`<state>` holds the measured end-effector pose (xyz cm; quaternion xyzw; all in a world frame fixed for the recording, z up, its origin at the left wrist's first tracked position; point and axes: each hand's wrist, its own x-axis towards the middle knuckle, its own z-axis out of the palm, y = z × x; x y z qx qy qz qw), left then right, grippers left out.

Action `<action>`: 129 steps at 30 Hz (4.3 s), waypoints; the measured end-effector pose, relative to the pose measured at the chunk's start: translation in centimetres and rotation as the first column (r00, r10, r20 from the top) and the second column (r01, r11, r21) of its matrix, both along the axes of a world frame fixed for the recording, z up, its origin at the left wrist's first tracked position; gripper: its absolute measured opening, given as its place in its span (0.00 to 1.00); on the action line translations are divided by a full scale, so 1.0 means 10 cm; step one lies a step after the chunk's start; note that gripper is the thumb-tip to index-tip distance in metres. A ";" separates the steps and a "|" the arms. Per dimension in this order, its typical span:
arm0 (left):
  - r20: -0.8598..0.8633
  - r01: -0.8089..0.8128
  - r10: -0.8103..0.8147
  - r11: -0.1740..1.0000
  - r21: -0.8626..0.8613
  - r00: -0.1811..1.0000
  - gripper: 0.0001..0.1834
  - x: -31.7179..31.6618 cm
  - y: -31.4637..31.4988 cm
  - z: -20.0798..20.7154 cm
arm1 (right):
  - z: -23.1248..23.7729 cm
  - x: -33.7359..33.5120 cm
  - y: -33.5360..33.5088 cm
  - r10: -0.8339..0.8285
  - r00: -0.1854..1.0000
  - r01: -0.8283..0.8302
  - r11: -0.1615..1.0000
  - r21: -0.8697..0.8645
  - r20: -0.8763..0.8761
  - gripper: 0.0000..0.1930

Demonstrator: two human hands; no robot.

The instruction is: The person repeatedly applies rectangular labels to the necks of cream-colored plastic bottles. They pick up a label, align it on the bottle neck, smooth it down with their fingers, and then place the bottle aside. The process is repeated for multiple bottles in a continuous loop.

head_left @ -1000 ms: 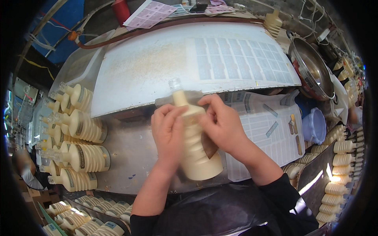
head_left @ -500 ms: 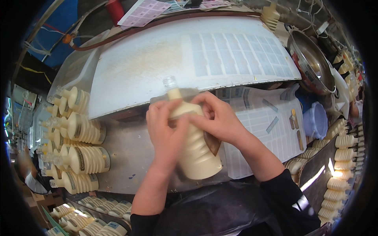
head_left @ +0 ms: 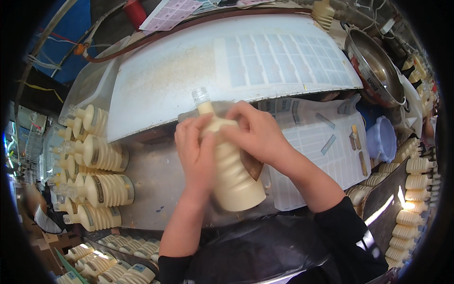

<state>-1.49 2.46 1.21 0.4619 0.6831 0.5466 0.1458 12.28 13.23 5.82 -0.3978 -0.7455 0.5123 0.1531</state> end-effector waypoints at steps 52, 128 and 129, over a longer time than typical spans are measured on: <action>-0.050 0.044 -0.045 0.999 -0.010 0.998 0.17 -0.01 -0.01 -0.05 | -0.39 0.14 0.11 0.143 0.960 -0.175 0.978 -0.114 -0.241 0.15; 0.714 0.155 -0.139 0.987 0.043 0.686 0.22 -0.09 -0.21 -0.24 | -0.69 -0.01 0.05 -0.092 0.905 0.266 0.884 0.385 -0.416 0.14; 0.736 0.148 -0.146 0.987 0.062 0.661 0.22 -0.09 -0.22 -0.23 | -0.57 -0.01 0.05 -0.087 0.906 0.248 0.902 0.353 -0.414 0.15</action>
